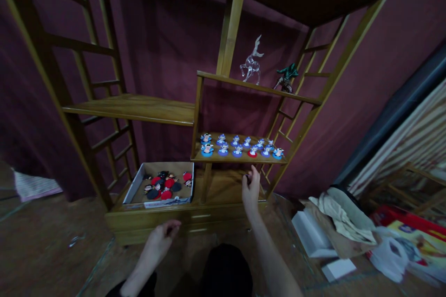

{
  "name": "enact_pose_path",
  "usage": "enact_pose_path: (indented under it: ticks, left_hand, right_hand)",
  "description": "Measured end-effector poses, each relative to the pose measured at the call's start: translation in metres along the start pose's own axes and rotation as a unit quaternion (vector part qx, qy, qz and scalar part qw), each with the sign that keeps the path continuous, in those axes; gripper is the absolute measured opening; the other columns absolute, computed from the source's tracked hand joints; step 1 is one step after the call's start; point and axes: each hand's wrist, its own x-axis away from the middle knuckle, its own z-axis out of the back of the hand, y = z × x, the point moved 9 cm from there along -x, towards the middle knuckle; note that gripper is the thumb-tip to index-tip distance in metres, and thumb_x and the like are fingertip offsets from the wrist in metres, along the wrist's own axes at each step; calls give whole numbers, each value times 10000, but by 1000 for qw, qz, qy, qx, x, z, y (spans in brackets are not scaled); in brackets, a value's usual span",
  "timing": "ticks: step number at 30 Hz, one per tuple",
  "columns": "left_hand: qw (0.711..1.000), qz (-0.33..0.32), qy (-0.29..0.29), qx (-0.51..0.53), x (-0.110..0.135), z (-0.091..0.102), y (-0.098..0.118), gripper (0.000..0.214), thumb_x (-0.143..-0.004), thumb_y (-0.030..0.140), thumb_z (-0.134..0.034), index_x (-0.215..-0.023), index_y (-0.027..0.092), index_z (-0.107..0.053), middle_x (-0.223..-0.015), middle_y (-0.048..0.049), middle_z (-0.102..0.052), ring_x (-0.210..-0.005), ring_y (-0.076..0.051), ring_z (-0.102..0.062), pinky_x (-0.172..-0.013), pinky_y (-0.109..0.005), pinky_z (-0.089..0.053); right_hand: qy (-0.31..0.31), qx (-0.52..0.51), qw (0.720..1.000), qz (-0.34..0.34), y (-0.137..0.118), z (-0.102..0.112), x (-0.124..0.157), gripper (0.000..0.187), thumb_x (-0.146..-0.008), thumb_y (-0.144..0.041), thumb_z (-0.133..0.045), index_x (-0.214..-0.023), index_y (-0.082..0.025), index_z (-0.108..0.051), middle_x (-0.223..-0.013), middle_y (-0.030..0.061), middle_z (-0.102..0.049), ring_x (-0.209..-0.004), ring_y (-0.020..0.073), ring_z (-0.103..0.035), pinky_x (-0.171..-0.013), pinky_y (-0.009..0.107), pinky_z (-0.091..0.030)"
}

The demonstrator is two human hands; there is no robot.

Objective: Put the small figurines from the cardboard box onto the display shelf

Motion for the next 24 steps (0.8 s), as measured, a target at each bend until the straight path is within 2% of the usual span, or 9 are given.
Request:
enact_pose_path:
  ticks: [2, 4, 7, 10, 14, 19, 22, 24]
  left_hand:
    - [998, 14, 2, 54, -15, 2, 4, 280, -593, 424, -603, -731, 185, -651, -622, -21, -646, -639, -197, -611, -585, -281, -472]
    - [991, 29, 12, 133, -33, 7, 4, 304, -557, 426, -634, -707, 162, -633, -605, -14, -628, -592, -173, -591, -591, -291, -480]
    - [968, 57, 64, 234, -59, 27, -3, 285, -521, 358, -681, -690, 139, -611, -583, -3, -613, -537, -139, -571, -569, -276, -473]
    - [934, 79, 148, 315, -78, 57, -14, 226, -557, 250, -675, -729, 118, -609, -604, -10, -623, -524, -114, -572, -534, -236, -454]
    - [877, 91, 235, 409, -91, 94, -26, 153, -623, 103, -606, -775, 94, -615, -631, -27, -629, -524, -93, -581, -501, -194, -444]
    - [797, 119, 308, 506, -91, 130, -45, 131, -689, 28, -524, -777, 98, -591, -616, -25, -611, -510, -73, -578, -476, -160, -456]
    - [774, 129, 316, 534, -90, 142, -52, 159, -705, 5, -506, -807, 103, -580, -625, -21, -608, -516, -64, -581, -476, -141, -461]
    - [775, 136, 298, 540, -94, 145, -54, 165, -714, 7, -505, -828, 104, -577, -641, -23, -612, -530, -64, -589, -484, -139, -466]
  right_hand:
    - [-16, -52, 998, -30, 0, -22, 29, 449, -823, -248, -360, -1271, -232, -337, -1239, 103, -424, -1024, 160, -520, -905, 343, -422]
    - [-76, -96, 991, -58, -2, -56, 56, 414, -802, -227, -389, -1215, -248, -408, -1167, 83, -467, -942, 147, -555, -846, 316, -461]
    - [-194, -135, 969, -74, -9, -113, 89, 330, -764, -200, -440, -1074, -256, -539, -1094, 59, -517, -927, 154, -559, -804, 297, -482]
    - [-264, -155, 948, -86, -12, -158, 109, 318, -726, -175, -476, -1016, -250, -580, -1109, 53, -523, -954, 165, -550, -790, 294, -486]
    - [-303, -146, 933, -126, -1, -207, 122, 345, -685, -164, -501, -1003, -256, -597, -1047, 30, -567, -856, 166, -579, -753, 307, -490]
    - [-327, -111, 927, -145, 15, -263, 128, 357, -658, -175, -521, -997, -251, -603, -989, 14, -594, -856, 164, -576, -778, 299, -471]
    - [-324, -101, 930, -144, 21, -293, 127, 362, -673, -189, -497, -1022, -233, -580, -1047, 31, -577, -854, 155, -575, -779, 291, -469]
    - [-335, -77, 928, -147, 27, -311, 127, 361, -685, -196, -473, -1032, -218, -570, -1017, 36, -591, -805, 150, -583, -759, 293, -475]
